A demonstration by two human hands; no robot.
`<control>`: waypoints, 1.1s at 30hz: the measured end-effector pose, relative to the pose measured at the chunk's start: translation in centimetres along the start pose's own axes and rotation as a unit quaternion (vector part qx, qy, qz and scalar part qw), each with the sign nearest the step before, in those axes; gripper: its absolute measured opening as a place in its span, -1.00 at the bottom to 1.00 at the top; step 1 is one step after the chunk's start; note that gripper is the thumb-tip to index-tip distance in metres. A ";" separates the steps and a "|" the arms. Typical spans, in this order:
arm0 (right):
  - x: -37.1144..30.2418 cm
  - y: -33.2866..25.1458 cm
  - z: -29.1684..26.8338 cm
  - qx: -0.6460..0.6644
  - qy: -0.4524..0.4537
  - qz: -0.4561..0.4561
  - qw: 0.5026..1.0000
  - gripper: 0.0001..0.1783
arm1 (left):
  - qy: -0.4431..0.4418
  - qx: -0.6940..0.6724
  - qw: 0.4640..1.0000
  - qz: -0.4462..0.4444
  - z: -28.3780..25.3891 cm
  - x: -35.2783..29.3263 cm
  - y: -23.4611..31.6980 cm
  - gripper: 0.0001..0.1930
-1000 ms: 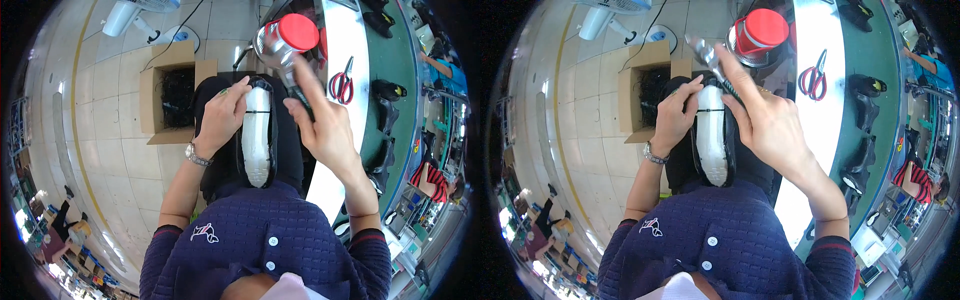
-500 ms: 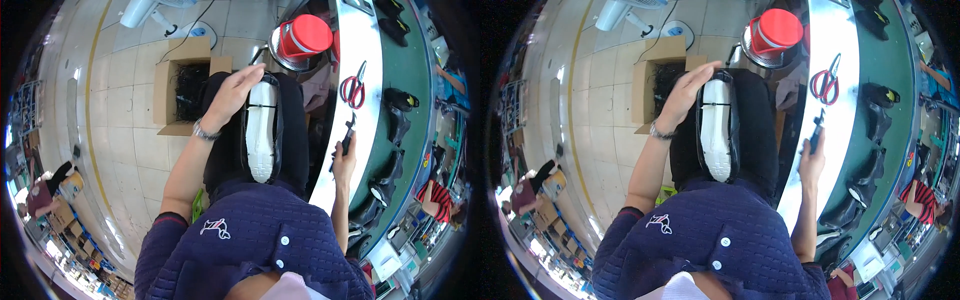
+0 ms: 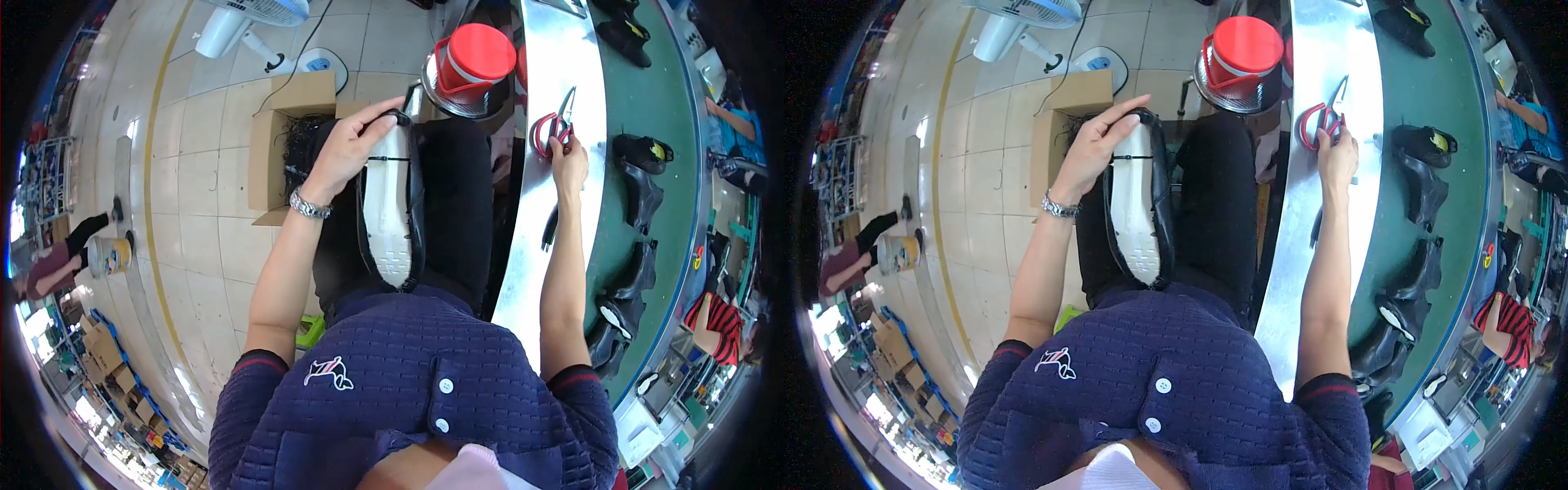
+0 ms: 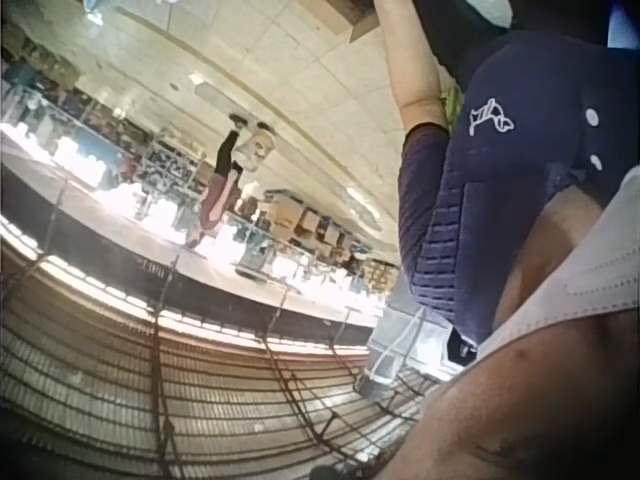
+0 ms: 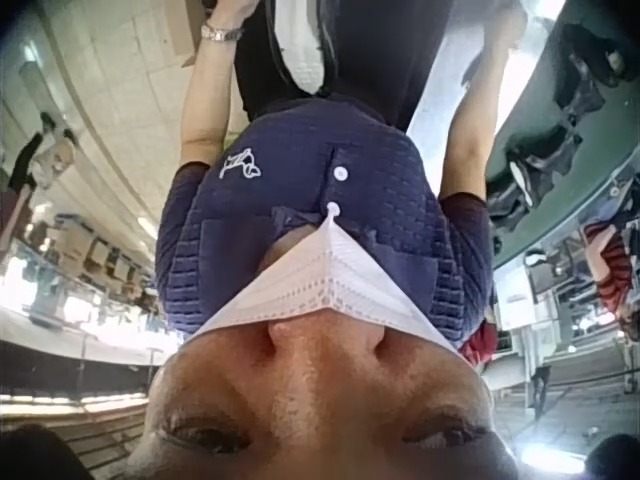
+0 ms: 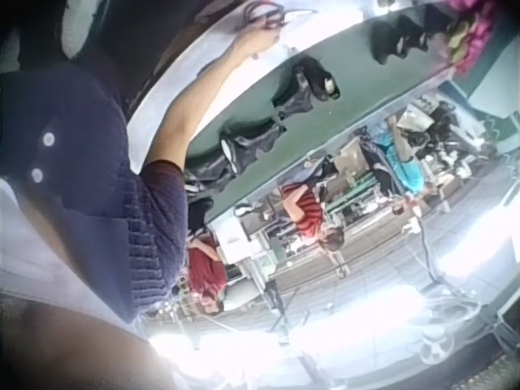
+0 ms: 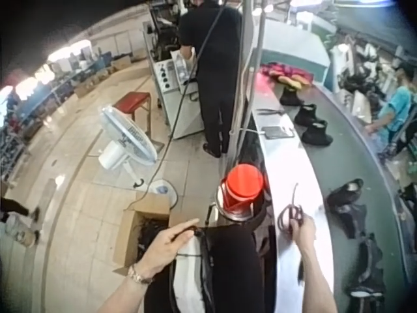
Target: Assembling and finishing components of a black leather boot at a workbench.
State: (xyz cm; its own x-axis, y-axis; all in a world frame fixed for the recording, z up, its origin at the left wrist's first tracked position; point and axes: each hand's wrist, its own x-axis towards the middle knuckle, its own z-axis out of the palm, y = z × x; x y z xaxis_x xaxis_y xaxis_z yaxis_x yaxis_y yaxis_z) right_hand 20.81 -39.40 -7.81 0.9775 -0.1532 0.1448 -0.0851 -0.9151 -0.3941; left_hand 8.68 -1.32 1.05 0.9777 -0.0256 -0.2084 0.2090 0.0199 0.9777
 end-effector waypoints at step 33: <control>-19.2 -17.4 -12.7 0.394 -0.495 0.173 0.755 -0.52 | 0.293 0.377 0.856 0.197 3.5 -6.2 -0.1 -0.58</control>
State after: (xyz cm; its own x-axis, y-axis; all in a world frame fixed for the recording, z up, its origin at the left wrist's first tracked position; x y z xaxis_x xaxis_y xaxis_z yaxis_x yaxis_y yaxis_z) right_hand 1.07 -25.27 7.81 0.6217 0.3789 -0.6855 -0.6077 -0.3188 -0.7274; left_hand 2.54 -4.68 2.34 0.8575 0.3455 0.3812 0.0034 -0.7447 0.6674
